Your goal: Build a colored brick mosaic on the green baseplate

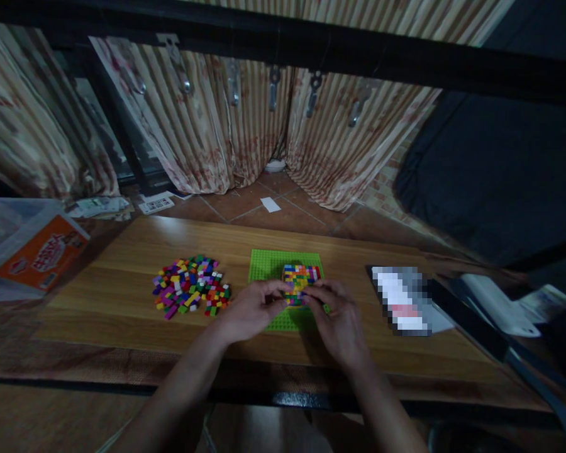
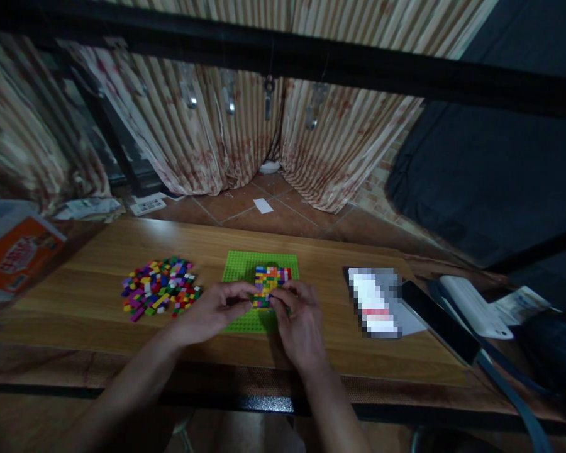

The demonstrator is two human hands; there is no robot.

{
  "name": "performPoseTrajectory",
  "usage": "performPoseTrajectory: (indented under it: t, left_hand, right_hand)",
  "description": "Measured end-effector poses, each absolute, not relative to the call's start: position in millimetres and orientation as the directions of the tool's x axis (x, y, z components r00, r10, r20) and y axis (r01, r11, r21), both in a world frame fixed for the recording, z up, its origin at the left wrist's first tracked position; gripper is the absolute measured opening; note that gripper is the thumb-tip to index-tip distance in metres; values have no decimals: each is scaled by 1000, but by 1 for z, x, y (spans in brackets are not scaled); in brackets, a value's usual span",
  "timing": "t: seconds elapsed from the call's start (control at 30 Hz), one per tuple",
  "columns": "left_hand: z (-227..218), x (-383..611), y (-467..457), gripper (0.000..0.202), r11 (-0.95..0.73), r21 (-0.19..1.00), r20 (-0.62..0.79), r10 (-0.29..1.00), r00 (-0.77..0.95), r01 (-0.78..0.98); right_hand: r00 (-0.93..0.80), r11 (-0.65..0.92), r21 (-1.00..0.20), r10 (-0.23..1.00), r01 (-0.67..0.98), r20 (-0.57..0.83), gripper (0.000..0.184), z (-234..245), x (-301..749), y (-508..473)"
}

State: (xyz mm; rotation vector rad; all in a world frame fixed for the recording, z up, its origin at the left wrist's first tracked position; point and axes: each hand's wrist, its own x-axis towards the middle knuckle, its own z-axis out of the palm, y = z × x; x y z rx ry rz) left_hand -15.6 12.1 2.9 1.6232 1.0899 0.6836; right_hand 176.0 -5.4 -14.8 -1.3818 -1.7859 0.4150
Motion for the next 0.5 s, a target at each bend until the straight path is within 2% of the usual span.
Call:
performPoseTrajectory:
  t: [0.2,0.5]
  left_hand:
    - [0,-7,8,36,-118,933,-73,863,501,341]
    - [8,-3,5,42,-118,920,-96,855,510,372]
  right_hand:
    - [-25,327,-635,900,700,435,14,-16,172,-3]
    - [124,230,-748,915,623,384,15,-20,168,-2]
